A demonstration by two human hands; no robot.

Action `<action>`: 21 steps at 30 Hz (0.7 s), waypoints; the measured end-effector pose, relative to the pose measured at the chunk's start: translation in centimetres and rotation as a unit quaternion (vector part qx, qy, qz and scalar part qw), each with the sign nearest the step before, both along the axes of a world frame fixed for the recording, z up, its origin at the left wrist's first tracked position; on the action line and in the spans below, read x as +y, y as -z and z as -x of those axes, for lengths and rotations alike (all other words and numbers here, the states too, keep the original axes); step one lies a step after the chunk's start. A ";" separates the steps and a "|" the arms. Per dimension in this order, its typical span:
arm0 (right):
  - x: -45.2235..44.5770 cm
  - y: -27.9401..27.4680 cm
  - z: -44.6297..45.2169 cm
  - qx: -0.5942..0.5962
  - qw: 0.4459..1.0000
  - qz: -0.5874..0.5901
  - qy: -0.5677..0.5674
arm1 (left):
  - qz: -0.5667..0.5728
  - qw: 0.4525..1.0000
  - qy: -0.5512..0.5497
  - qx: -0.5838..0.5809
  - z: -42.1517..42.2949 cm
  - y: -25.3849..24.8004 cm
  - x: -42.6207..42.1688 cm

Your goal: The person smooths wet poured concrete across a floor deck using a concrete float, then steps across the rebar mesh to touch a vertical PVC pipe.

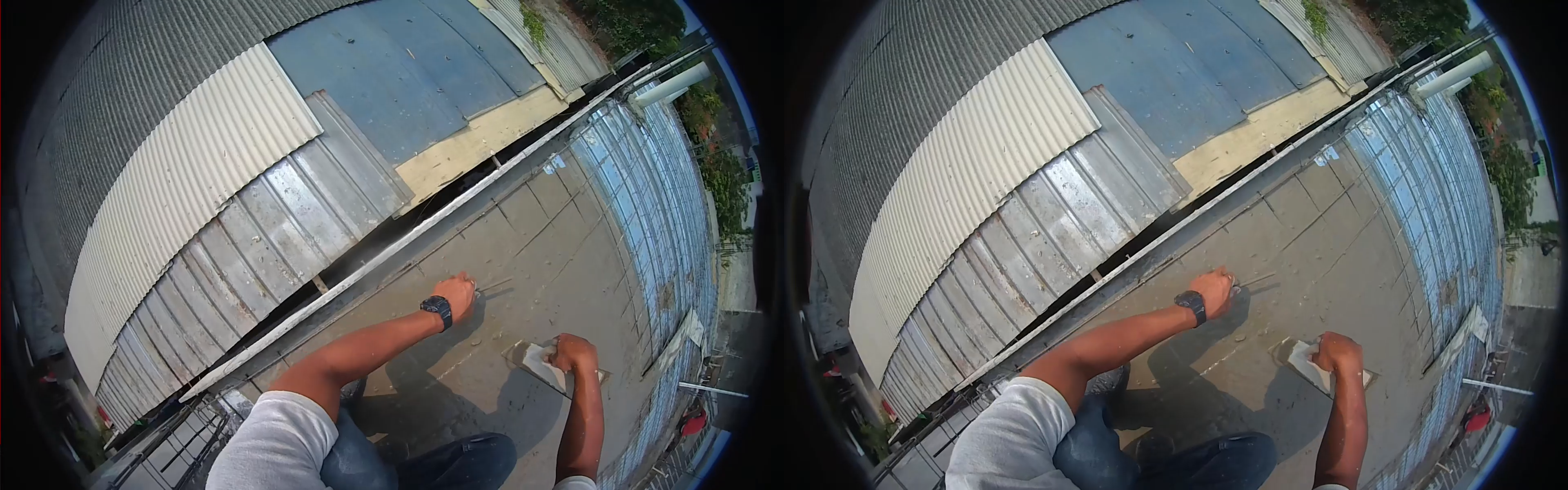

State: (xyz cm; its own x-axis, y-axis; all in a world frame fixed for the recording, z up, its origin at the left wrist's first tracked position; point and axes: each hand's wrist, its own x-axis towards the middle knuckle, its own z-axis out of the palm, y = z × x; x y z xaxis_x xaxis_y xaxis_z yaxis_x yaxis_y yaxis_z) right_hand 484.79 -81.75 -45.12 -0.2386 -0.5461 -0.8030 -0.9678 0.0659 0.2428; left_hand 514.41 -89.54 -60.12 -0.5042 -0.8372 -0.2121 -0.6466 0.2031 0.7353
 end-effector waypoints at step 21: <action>0.8 -1.7 -2.0 -0.021 0.998 -0.027 0.055 | -0.161 0.971 -0.064 0.167 -3.7 -5.1 0.8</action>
State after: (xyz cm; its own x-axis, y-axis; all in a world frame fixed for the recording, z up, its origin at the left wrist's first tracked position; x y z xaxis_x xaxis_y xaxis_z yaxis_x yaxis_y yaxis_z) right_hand 486.83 -80.95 -43.42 -0.2602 -0.4743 -0.8410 -0.9648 0.1609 0.2078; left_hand 518.14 -88.74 -54.98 -0.4852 -0.8157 -0.3151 -0.3658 -0.1380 0.9204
